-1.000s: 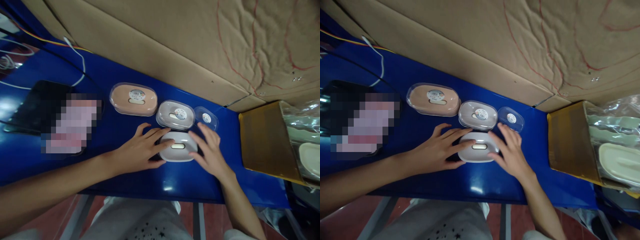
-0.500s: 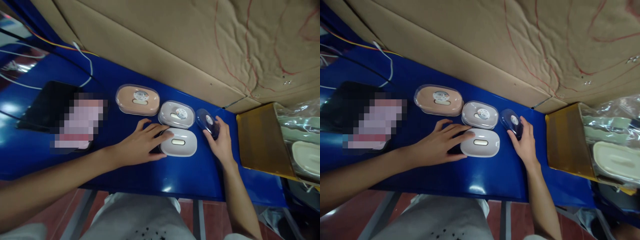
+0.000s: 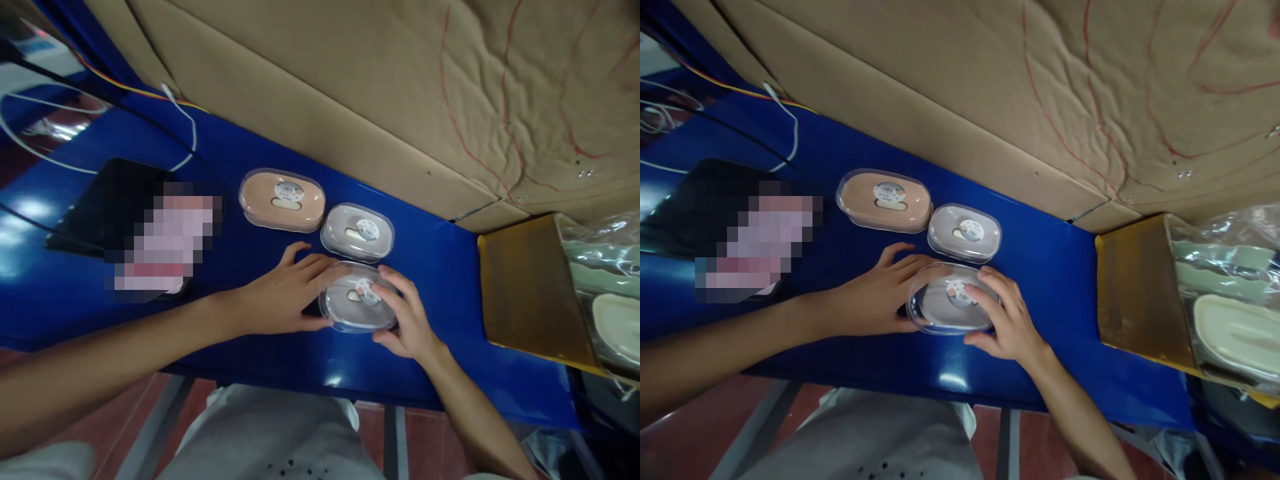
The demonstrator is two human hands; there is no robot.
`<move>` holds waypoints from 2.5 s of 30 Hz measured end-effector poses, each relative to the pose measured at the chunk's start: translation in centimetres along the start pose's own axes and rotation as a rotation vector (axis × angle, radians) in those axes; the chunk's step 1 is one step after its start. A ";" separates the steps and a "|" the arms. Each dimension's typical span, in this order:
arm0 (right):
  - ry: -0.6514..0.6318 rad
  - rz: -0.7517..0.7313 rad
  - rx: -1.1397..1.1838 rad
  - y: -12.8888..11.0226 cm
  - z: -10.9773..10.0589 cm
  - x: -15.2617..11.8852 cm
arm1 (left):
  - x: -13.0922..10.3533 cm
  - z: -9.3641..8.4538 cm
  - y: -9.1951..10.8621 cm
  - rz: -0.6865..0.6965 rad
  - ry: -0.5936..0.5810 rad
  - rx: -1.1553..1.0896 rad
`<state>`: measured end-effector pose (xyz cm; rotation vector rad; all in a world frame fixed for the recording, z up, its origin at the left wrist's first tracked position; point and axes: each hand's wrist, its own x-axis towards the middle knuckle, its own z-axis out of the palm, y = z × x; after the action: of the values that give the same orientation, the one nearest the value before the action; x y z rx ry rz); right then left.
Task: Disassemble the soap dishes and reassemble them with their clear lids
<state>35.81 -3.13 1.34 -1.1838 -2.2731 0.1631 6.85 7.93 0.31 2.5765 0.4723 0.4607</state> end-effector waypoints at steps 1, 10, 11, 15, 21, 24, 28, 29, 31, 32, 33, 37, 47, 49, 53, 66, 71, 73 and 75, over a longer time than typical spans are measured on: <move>-0.015 -0.007 0.007 0.1 0.3 0.1 | 0.0 0.0 0.0 -0.004 0.000 0.007; -0.007 0.042 -0.057 0.9 -0.4 0.1 | 0.0 -0.5 -0.3 -0.024 0.025 0.100; -0.007 0.048 -0.060 0.9 -0.6 0.1 | -0.1 -0.5 -0.4 -0.033 0.026 0.101; -0.009 0.039 -0.045 1.3 -0.7 0.1 | -0.1 -0.6 -0.7 -0.042 0.036 0.081; -0.013 0.066 -0.051 1.3 -0.5 0.2 | -0.2 -0.5 -1.1 -0.071 0.052 0.043; -0.007 0.061 -0.053 1.2 -0.5 0.2 | -0.2 -0.4 -1.3 -0.058 0.054 0.038; 0.009 0.050 -0.037 1.2 -0.8 0.2 | -0.2 -0.4 -1.2 -0.040 0.043 0.048; 0.010 0.051 -0.032 1.2 -0.8 0.2 | -0.2 -0.5 -1.2 -0.039 0.044 0.047; 0.015 0.060 -0.025 1.2 -0.7 0.1 | -0.1 -0.6 -1.1 -0.049 0.040 0.036; 0.017 0.067 -0.020 1.3 -0.7 0.1 | -0.1 -0.6 -1.0 -0.062 0.034 0.025; 0.023 0.074 -0.014 1.3 -0.6 0.0 | -0.1 -0.7 -0.9 -0.080 0.029 0.010; 0.033 0.075 0.006 1.3 -0.4 0.0 | 0.0 -1.2 -0.6 -0.147 0.005 -0.065; -0.014 0.047 -0.052 0.9 -0.4 0.5 | -0.1 -1.9 -0.4 0.153 0.083 0.106; -0.015 0.040 -0.059 0.9 -0.4 0.6 | -0.1 -1.9 -0.4 0.159 0.080 0.125; -0.028 0.024 -0.077 0.8 -0.5 0.6 | -0.1 -2.0 -0.2 0.142 0.056 0.140; -0.124 0.041 -0.089 0.5 -0.7 0.5 | -0.2 -1.5 -0.4 0.144 0.097 0.132; -0.152 0.033 -0.096 0.4 -0.8 0.6 | -0.3 -1.3 -0.8 0.120 0.115 0.088; -0.152 0.029 -0.094 0.5 -0.8 0.6 | -0.4 -1.1 -1.0 0.131 0.119 0.089; -0.151 0.033 -0.092 0.5 -0.8 0.5 | -0.4 -1.1 -1.0 0.144 0.121 0.095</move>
<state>36.30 -2.54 2.03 -1.2961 -2.4155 0.1669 5.84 9.06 0.57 2.6960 0.3586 0.6617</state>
